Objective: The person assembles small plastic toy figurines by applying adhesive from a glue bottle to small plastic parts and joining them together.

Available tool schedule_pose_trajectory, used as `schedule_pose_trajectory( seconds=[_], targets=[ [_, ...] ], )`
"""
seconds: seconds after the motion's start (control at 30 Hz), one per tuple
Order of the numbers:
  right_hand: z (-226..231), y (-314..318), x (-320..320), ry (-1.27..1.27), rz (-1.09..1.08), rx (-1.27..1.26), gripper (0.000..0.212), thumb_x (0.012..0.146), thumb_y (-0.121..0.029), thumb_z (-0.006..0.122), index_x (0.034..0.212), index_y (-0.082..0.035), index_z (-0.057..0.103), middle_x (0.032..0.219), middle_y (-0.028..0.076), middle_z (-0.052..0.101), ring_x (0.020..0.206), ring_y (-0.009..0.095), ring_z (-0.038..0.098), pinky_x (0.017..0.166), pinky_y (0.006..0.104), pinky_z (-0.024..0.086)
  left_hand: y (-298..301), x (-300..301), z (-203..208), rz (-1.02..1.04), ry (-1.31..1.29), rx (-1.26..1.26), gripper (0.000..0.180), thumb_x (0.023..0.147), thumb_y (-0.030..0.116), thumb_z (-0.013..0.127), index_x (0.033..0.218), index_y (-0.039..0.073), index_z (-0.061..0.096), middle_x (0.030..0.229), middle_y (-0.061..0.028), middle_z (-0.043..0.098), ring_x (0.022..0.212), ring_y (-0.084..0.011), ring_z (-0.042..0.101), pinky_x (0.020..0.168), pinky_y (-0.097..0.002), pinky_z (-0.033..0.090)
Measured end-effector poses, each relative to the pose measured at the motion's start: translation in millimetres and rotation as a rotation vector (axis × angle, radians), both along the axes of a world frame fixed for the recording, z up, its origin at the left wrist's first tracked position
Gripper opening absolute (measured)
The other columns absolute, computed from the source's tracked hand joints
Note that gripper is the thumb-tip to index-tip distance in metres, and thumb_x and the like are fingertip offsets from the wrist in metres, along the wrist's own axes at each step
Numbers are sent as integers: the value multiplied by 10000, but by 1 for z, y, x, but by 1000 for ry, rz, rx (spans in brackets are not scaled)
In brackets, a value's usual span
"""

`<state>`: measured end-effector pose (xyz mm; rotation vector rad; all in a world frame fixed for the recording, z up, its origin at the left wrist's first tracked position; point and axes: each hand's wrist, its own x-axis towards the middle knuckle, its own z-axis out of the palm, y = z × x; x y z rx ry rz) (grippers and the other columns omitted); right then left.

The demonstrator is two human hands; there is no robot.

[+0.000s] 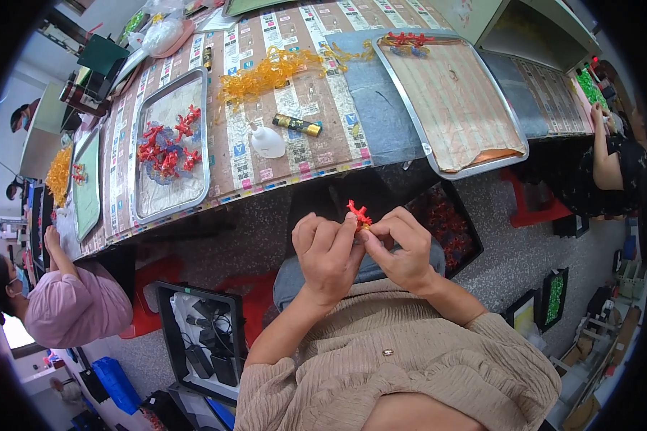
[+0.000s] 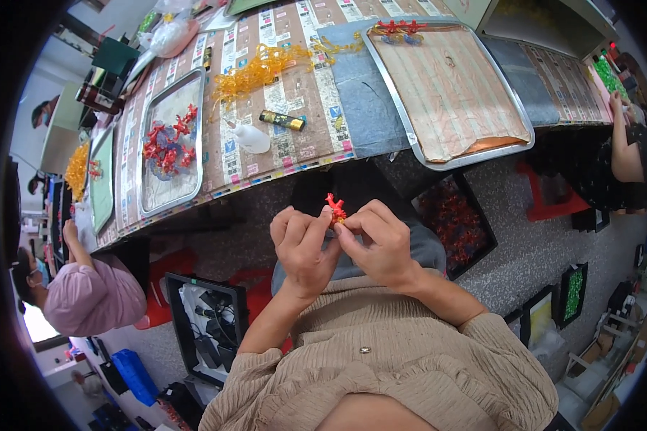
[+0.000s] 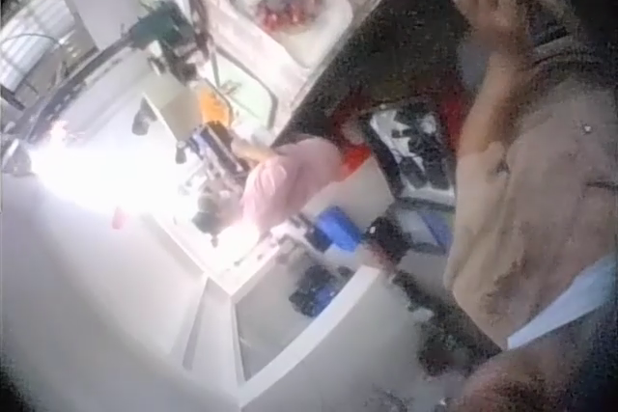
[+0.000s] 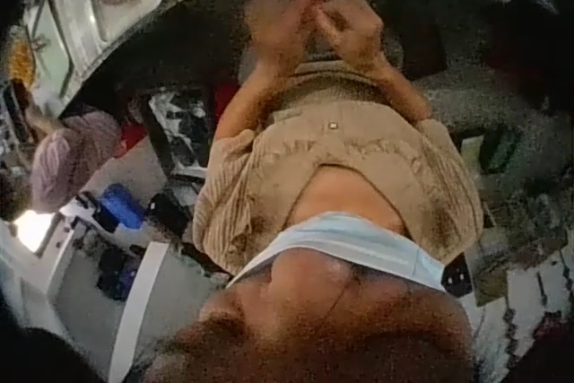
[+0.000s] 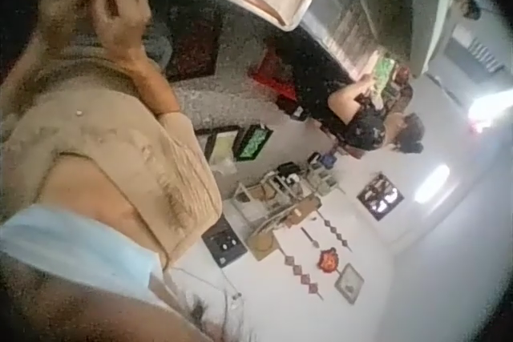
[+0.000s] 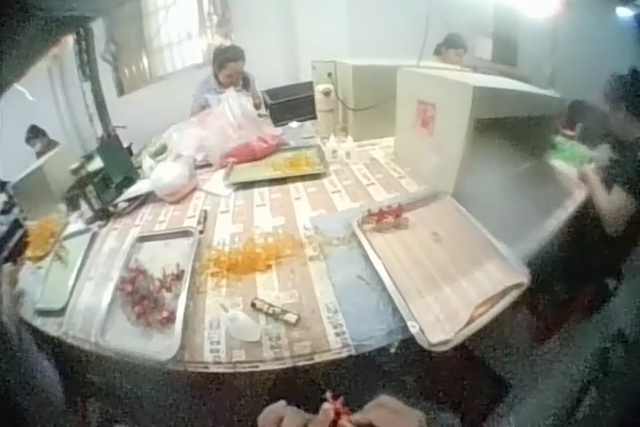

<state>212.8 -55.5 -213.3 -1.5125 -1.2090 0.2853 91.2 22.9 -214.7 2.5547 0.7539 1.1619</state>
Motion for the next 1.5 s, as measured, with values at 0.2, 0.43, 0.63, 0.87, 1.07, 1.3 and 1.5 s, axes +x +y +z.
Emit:
schedule_pose_trajectory(
  seconds=[0.2, 0.43, 0.63, 0.87, 1.07, 1.3, 1.5],
  targets=[
    [-7, 6, 1, -192, -38, 165, 118, 757, 54, 701, 812, 11, 606, 736, 80, 525, 565, 126, 489, 434, 221, 392, 3, 7, -2, -93, -90, -114, 339, 620, 42, 726, 930, -38, 616, 788, -103, 488, 758, -285, 519, 648, -389, 441],
    [-13, 12, 1, -288, -131, 249, 153, 758, 54, 696, 823, -7, 572, 706, 81, 496, 549, 158, 446, 436, 267, 350, 4, 15, 0, -103, -127, -104, 304, 601, -44, 731, 876, -40, 604, 758, -102, 473, 702, -259, 508, 561, -349, 415],
    [-14, 14, 0, -300, -153, 225, 159, 744, 53, 700, 797, -16, 568, 702, 79, 501, 547, 160, 474, 429, 265, 381, 6, 15, -6, -127, -181, -107, 304, 618, -34, 740, 891, -54, 608, 784, -113, 507, 706, -259, 531, 573, -339, 441],
    [-3, 13, 4, 136, -23, 46, 153, 728, 41, 721, 723, -14, 578, 709, 59, 516, 541, 93, 496, 476, 209, 416, 7, 11, -4, -127, -178, -102, 360, 617, -19, 730, 946, -89, 603, 793, -120, 500, 719, -277, 528, 574, -352, 450],
    [-4, 6, 3, 15, -14, 80, 161, 755, 50, 687, 739, -24, 545, 665, 51, 471, 572, 113, 426, 483, 248, 329, 5, 10, -5, -165, -195, -90, 363, 596, -38, 746, 930, -76, 610, 794, -119, 512, 722, -272, 539, 575, -343, 453],
    [-11, 11, 4, -252, -115, 301, 164, 759, 65, 665, 728, -23, 530, 649, 53, 447, 554, 156, 389, 476, 279, 310, 3, 16, -4, -177, -212, -79, 348, 594, -46, 754, 913, -64, 615, 799, -123, 534, 726, -273, 554, 583, -332, 463],
    [-7, 5, 10, -21, 0, 107, 171, 730, 34, 721, 739, -13, 557, 712, 58, 500, 594, 121, 493, 497, 243, 405, 7, 12, -4, -188, -212, -77, 389, 603, -43, 739, 965, -96, 607, 823, -123, 527, 748, -276, 555, 589, -344, 468]
  ],
)
